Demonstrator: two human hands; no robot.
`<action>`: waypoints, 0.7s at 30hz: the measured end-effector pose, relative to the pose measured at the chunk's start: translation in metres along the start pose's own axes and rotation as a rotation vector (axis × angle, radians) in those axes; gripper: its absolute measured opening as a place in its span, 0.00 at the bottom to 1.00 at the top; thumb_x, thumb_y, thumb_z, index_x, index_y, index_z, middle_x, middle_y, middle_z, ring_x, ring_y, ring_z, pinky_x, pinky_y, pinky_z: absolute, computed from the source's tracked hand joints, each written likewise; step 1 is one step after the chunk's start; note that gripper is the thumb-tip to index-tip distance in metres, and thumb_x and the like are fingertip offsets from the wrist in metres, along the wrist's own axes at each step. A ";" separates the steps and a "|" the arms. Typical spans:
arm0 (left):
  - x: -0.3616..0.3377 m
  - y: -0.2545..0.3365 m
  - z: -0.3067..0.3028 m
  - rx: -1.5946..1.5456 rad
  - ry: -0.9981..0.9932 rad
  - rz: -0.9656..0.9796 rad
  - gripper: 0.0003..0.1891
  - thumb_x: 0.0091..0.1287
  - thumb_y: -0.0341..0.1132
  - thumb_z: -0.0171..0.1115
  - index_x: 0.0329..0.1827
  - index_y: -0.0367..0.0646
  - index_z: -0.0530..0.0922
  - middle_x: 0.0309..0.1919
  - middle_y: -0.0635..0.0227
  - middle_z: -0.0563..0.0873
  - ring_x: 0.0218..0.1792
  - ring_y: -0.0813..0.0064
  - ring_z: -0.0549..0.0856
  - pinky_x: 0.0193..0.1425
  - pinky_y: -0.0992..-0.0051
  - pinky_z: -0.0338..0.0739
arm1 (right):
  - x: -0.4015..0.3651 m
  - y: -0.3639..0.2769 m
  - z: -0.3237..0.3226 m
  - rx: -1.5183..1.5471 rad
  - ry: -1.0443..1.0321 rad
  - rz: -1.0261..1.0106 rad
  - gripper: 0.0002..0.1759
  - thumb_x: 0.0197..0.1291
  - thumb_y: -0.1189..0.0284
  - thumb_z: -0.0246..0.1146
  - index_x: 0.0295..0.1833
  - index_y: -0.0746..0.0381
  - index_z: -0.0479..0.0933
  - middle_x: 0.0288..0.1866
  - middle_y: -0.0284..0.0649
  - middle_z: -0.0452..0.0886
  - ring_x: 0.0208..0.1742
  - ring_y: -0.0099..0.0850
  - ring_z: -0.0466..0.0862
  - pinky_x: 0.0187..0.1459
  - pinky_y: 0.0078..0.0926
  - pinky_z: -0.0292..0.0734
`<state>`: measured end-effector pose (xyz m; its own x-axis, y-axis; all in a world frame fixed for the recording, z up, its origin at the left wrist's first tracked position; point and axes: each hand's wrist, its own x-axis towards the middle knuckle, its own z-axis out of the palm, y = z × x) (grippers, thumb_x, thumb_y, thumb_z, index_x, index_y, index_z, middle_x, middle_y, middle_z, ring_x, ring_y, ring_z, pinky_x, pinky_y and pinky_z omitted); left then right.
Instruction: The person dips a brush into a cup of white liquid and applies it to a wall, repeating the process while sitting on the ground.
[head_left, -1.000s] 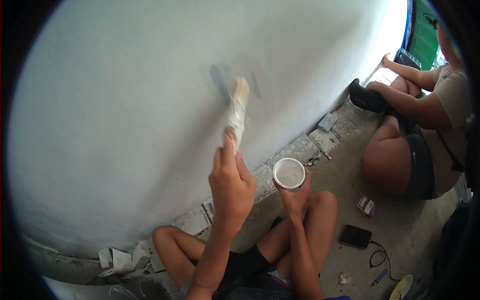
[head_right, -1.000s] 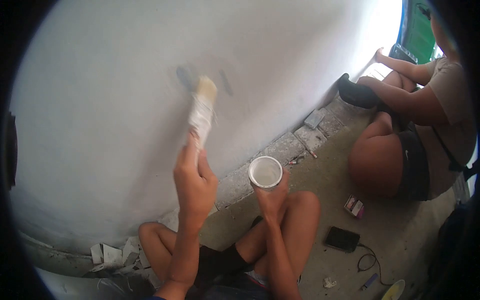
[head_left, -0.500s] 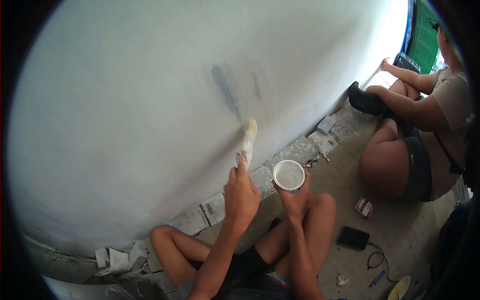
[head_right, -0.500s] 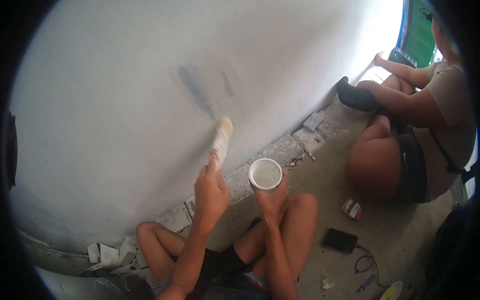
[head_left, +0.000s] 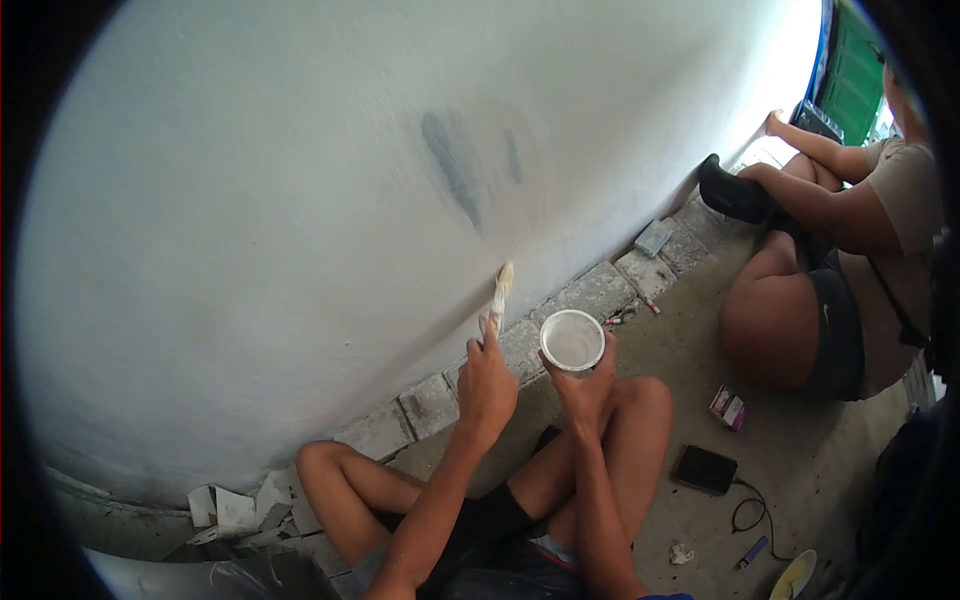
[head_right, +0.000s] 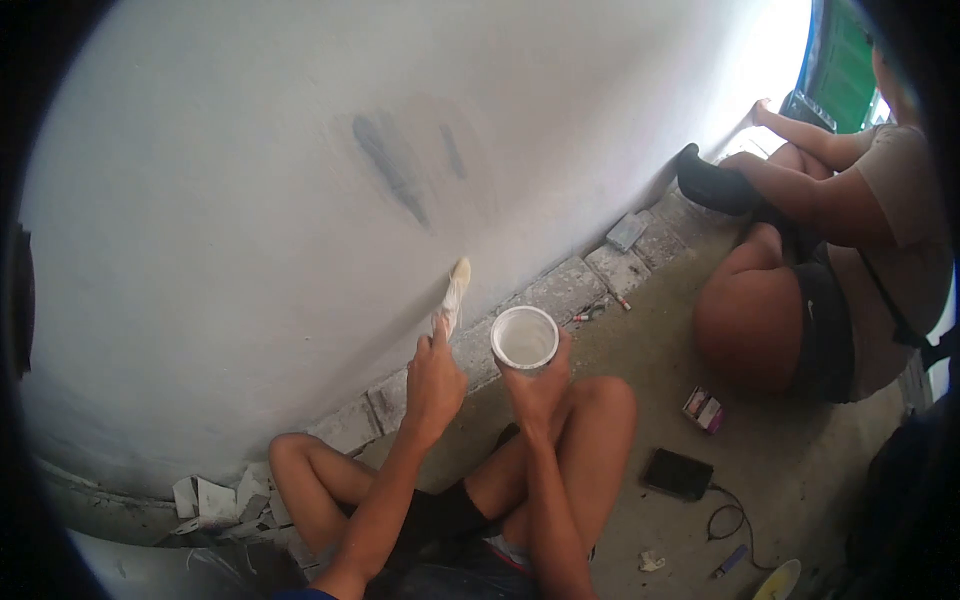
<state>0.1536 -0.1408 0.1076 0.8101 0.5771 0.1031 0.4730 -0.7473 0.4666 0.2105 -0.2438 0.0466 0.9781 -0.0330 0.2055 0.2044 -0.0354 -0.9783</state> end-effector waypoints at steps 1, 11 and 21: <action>-0.003 -0.001 -0.004 0.018 -0.023 0.019 0.33 0.61 0.19 0.52 0.72 0.30 0.55 0.43 0.40 0.76 0.42 0.42 0.82 0.46 0.52 0.77 | 0.004 0.001 0.000 0.011 0.001 -0.031 0.37 0.38 0.72 0.80 0.54 0.64 0.69 0.48 0.42 0.81 0.50 0.33 0.81 0.54 0.30 0.74; 0.019 0.029 -0.068 -0.167 0.422 0.152 0.27 0.67 0.21 0.47 0.71 0.30 0.60 0.42 0.42 0.77 0.42 0.42 0.81 0.44 0.54 0.75 | 0.001 -0.003 0.010 0.005 -0.015 0.032 0.37 0.38 0.73 0.78 0.56 0.64 0.70 0.49 0.43 0.81 0.51 0.34 0.82 0.54 0.30 0.75; -0.015 -0.003 -0.007 -0.110 0.028 0.015 0.29 0.64 0.19 0.49 0.71 0.32 0.58 0.44 0.39 0.76 0.45 0.38 0.79 0.48 0.51 0.74 | 0.006 0.001 0.001 -0.037 0.023 -0.017 0.37 0.38 0.72 0.79 0.56 0.64 0.70 0.49 0.43 0.81 0.51 0.34 0.81 0.54 0.31 0.74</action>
<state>0.1374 -0.1451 0.1112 0.8062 0.5761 0.1346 0.4188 -0.7164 0.5581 0.2167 -0.2427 0.0465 0.9732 -0.0552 0.2231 0.2189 -0.0731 -0.9730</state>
